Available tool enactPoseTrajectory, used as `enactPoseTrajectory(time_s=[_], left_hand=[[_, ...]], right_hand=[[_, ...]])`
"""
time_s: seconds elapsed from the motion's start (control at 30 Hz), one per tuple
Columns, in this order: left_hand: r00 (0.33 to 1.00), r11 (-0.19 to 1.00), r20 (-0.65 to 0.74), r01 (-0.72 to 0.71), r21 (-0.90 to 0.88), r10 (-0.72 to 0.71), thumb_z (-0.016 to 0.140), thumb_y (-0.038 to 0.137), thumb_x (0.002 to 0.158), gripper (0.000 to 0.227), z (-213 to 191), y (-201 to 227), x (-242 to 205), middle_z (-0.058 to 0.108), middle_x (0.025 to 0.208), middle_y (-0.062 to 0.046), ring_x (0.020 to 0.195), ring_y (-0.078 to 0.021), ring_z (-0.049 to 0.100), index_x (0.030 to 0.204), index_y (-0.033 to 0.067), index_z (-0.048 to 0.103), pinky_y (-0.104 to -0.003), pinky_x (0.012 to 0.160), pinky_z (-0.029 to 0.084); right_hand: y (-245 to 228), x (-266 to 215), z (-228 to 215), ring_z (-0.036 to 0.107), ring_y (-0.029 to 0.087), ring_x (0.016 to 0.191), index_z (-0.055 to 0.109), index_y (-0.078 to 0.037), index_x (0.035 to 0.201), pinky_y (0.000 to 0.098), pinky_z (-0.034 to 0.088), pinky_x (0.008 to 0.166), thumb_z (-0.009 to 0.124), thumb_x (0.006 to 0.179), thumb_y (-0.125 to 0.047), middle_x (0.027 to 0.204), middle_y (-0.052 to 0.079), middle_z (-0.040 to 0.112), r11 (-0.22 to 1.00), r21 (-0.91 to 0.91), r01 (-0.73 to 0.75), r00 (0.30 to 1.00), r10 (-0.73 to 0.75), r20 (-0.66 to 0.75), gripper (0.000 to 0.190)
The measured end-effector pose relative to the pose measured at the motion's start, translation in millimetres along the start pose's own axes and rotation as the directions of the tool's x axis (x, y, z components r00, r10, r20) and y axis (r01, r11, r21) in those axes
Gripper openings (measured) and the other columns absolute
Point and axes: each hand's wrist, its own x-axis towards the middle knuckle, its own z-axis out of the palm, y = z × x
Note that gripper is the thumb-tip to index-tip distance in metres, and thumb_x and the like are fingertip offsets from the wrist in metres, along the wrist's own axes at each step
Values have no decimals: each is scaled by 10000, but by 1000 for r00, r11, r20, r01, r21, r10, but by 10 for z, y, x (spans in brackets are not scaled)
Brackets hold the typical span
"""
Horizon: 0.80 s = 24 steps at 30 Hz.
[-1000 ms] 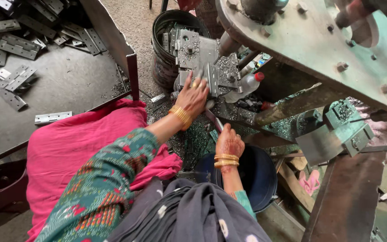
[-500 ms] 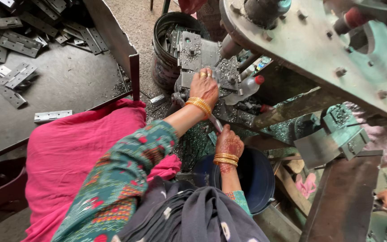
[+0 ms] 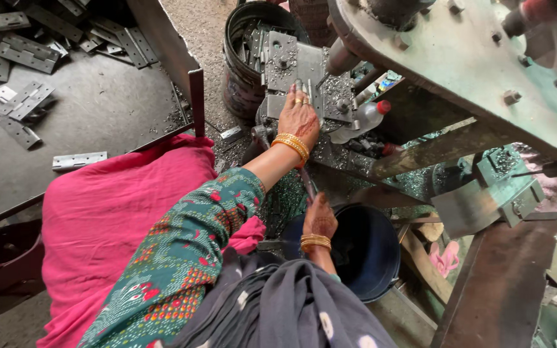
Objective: The person repeatedly picks up small metal plates from a tray, places them into a press machine, and operates the lever to process them. After each cycle, the person removes the processed plate and places it into a bucket. The task is performed continuously throughout the clip.
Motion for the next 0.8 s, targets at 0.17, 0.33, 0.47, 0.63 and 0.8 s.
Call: enactPoseTrajectory(time_s=[0.17, 0.33, 0.47, 0.63, 0.8], left_hand=[[988, 995, 136, -65, -74, 75, 445, 199, 985, 421, -28, 65, -43, 554, 1444, -245, 1432, -372, 411, 1226, -51, 683, -511, 1242, 108], [971, 990, 198, -140, 19, 134, 464, 202, 1001, 401, -99, -5, -151, 606, 1386, -264, 1408, -393, 448, 1194, -54, 706, -513, 1229, 157], [990, 994, 95, -109, 4, 108, 481, 196, 980, 419, -72, -24, -160, 596, 1390, -249, 1394, -373, 452, 1244, -61, 681, -500, 1212, 183], [950, 994, 295, -93, -48, 103, 436, 209, 1014, 409, -45, -59, 138, 511, 1496, -261, 1457, -398, 391, 1250, -35, 663, -519, 1199, 161], [986, 1000, 163, -29, 7, 28, 412, 217, 1007, 455, 19, -9, 164, 494, 1500, -240, 1453, -360, 392, 1317, -24, 642, -509, 1235, 97]], right_hand=[[169, 146, -98, 692, 432, 785, 620, -113, 986, 551, 525, 674, 654, 958, -413, 824, 204, 711, 995, 3, -98, 982, 97, 160, 304], [130, 121, 15, 704, 432, 792, 622, -91, 999, 553, 535, 688, 645, 966, -408, 848, 193, 722, 998, -62, 17, 1000, -17, 8, 319], [133, 10, 156, 673, 477, 787, 596, -61, 1099, 587, 500, 658, 683, 930, -369, 849, 249, 714, 986, 160, -38, 995, 23, 99, 363], [247, 185, 92, 707, 426, 875, 589, -101, 1037, 556, 529, 738, 637, 969, -355, 922, 210, 734, 997, 32, 70, 992, -73, 101, 267], [243, 22, 117, 691, 444, 813, 579, -83, 1046, 554, 525, 676, 651, 948, -382, 891, 225, 712, 1000, 22, -20, 996, 18, 91, 323]])
